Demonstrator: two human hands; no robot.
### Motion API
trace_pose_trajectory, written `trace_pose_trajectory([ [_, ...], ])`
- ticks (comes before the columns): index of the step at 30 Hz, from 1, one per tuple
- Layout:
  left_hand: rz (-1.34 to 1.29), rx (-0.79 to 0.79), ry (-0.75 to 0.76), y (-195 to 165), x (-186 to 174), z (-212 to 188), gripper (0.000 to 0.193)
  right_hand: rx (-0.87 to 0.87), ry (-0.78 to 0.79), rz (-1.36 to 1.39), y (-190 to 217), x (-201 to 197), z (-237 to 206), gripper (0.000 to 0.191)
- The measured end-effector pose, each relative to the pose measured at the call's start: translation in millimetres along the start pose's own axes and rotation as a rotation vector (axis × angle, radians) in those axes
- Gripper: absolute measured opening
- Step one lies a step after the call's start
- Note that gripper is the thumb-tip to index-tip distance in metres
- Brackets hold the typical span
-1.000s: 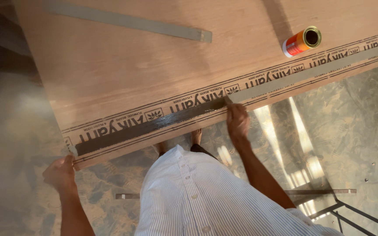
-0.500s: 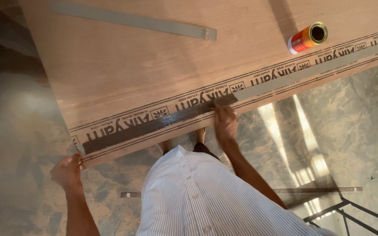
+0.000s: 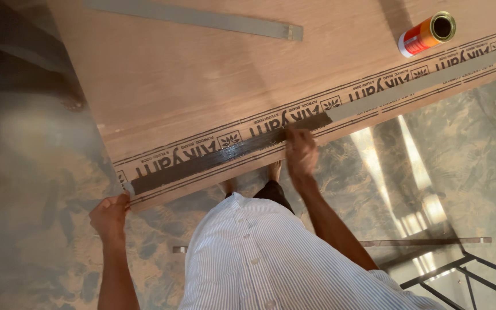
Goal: The person applies a dark adhesive to the edge of a large wooden board using a small metal scraper. They repeatedly dip the scraper into a small can to retrieve more adhesive and spread it along the board's edge.
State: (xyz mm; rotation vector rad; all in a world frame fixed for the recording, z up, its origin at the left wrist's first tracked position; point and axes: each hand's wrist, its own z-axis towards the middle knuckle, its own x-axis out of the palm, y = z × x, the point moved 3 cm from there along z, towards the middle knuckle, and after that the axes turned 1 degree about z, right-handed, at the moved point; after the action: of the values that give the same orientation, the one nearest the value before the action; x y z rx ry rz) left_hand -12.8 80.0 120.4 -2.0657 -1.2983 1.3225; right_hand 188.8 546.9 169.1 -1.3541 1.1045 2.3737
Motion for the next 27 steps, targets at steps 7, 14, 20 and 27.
trace_pose_trajectory([
  [7,-0.090,-0.019,0.073,5.9,-16.4,8.7,0.020,-0.018,0.124,0.067,34.0,12.6,-22.5,0.017],
  [14,-0.068,-0.058,0.059,10.1,-26.0,19.2,0.021,-0.145,0.034,-0.042,34.1,28.2,-33.7,0.020],
  [20,-0.087,0.014,0.064,13.5,-29.2,18.0,0.021,0.027,0.318,-0.105,27.3,63.7,-66.8,0.015],
  [27,-0.104,0.008,0.080,20.3,-32.6,19.5,0.019,-0.006,-0.009,-0.123,-14.5,23.9,-38.0,0.013],
])
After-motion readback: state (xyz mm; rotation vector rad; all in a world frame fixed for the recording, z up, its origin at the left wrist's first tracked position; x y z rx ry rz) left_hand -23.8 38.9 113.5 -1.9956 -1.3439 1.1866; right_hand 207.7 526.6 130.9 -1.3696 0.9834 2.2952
